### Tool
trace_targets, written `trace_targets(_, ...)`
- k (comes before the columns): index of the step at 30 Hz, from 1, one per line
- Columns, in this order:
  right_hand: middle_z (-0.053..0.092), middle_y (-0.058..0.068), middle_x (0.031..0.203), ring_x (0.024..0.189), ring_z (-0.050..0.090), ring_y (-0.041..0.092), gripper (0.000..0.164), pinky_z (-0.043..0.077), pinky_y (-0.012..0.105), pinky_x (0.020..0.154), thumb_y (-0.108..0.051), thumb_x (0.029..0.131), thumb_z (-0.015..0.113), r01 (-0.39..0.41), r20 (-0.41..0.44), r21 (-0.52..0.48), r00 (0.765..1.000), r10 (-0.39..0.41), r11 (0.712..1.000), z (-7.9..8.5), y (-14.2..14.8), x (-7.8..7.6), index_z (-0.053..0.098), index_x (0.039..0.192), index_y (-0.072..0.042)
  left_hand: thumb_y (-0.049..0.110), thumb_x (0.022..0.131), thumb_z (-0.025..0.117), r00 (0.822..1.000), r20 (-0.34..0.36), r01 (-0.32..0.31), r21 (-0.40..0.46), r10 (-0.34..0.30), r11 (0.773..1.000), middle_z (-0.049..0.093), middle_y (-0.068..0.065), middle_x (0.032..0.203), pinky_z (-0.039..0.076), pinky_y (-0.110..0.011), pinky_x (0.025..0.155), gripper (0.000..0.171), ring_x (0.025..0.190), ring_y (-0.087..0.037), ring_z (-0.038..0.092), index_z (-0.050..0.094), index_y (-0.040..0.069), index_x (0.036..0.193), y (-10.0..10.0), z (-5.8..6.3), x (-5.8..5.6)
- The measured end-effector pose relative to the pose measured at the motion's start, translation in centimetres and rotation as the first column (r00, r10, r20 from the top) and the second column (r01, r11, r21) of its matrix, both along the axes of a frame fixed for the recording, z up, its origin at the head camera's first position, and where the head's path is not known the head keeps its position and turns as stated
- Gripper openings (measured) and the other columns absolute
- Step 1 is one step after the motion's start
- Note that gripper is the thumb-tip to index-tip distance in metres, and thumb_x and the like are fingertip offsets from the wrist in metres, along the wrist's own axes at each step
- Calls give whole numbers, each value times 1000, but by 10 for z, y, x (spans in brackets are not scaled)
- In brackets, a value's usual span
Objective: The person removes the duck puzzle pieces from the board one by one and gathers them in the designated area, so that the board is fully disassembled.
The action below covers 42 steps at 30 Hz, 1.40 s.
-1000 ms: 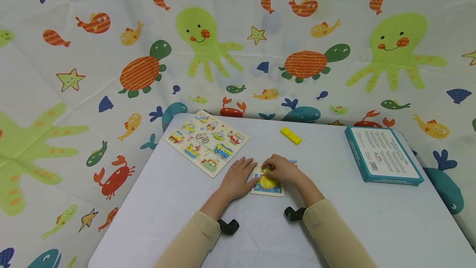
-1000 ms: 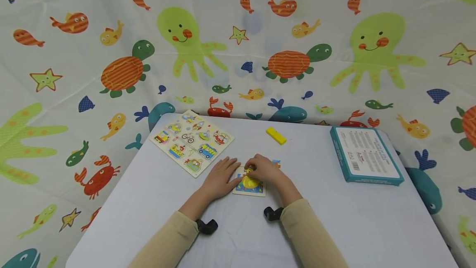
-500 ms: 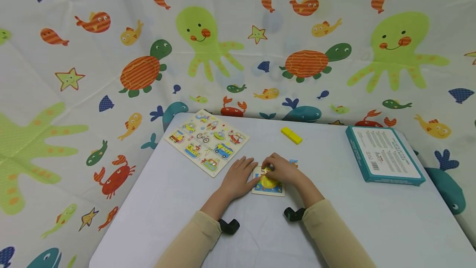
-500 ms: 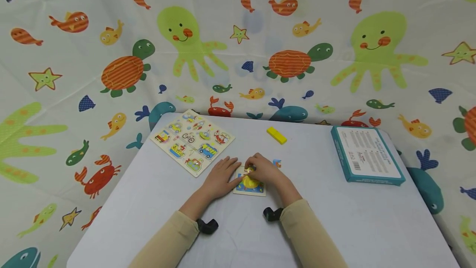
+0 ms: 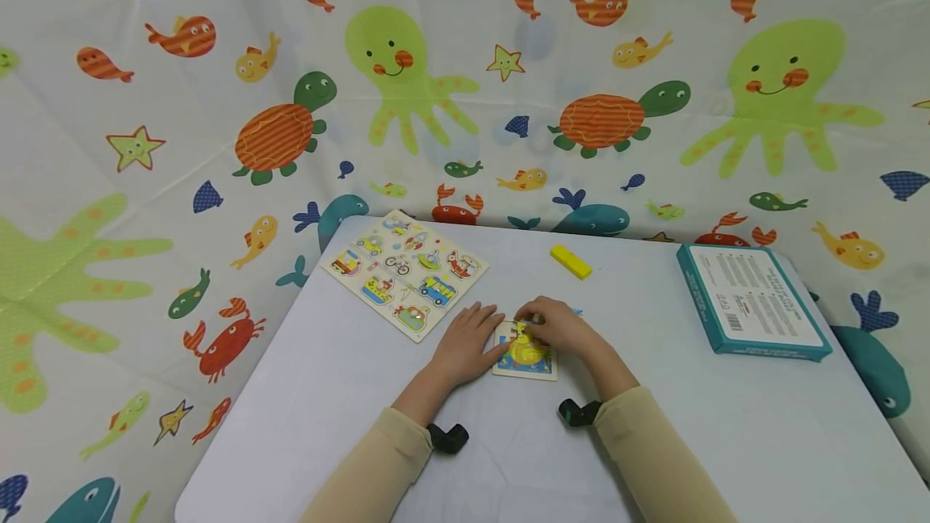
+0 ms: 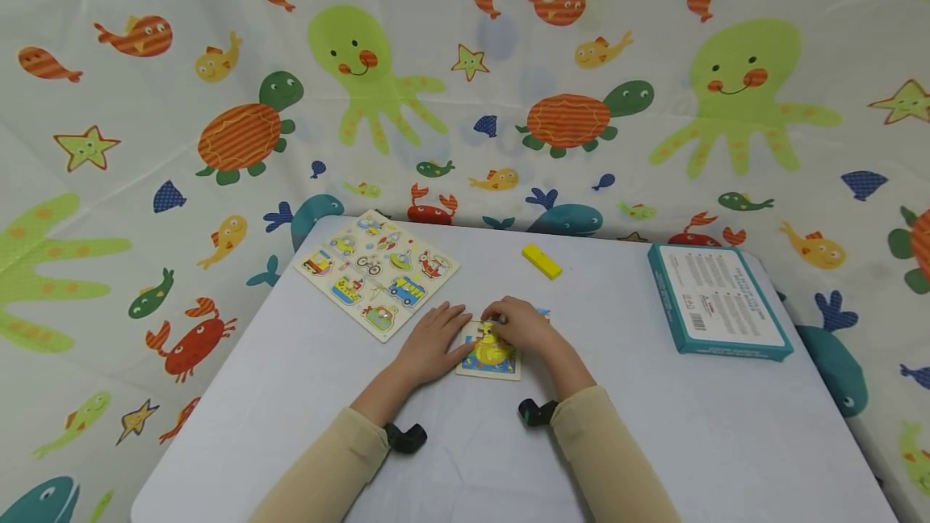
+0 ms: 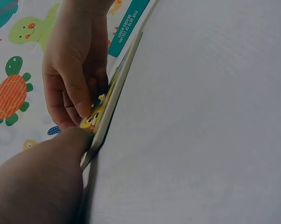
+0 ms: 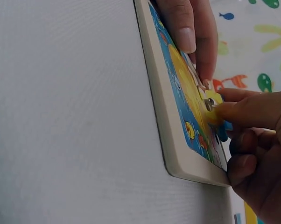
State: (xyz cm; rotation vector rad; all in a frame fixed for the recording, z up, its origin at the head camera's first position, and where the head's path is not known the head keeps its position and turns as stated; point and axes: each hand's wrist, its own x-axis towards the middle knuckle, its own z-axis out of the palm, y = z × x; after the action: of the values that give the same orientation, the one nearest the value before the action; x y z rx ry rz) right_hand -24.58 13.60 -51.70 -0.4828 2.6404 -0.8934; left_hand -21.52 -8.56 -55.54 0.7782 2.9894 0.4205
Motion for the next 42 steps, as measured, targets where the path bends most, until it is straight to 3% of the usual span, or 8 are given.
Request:
trace_targets(8,64,-3,97,85,56,16,19,51,30,76,-18,97,62,-3,-3,-4,1000,3,1000,-3,3,-3,71,112,-26,58,98,47,1000,-14,17,55,-17,998,40,2,156,21,-46,125,58,151,-24,26,49,23,146,-2,0,1)
trace_targets(14,66,-4,99,87,56,17,18,51,32,80,-19,98,61,14,12,-26,1000,-14,1000,-4,5,-6,71,111,-28,49,98,56,993,-54,114,188,-105,976,47,4,151,24,-48,123,33,147,-22,34,67,30,122,-6,-1,0)
trace_targets(18,66,-4,98,87,56,17,18,50,34,82,-20,98,61,15,30,-33,999,-14,999,-2,6,-6,71,110,-29,53,98,52,979,-48,204,113,-200,972,40,5,157,22,-52,123,37,149,-25,30,59,44,134,-9,0,0)
trace_targets(22,66,-4,97,86,56,17,18,50,34,81,-21,98,61,14,40,-38,999,-12,999,-3,6,-8,71,109,-30,62,98,43,972,-29,232,6,-232,973,32,7,161,17,-54,124,41,152,-26,24,48,54,138,-9,0,2)
trace_targets(34,66,-3,100,90,56,18,17,50,36,85,-25,97,61,50,44,-85,998,-46,995,-4,14,-11,71,109,-31,55,100,46,972,-16,233,14,-233,972,32,7,161,17,-55,123,38,151,-25,25,51,52,137,-6,3,2)
trace_targets(42,64,1,100,84,56,20,20,50,30,71,-24,98,59,73,41,-120,997,-69,990,3,30,-10,70,115,-27,57,99,46,974,-3,225,14,-225,974,31,8,161,15,-54,124,39,152,-24,23,50,53,138,-6,1,3)
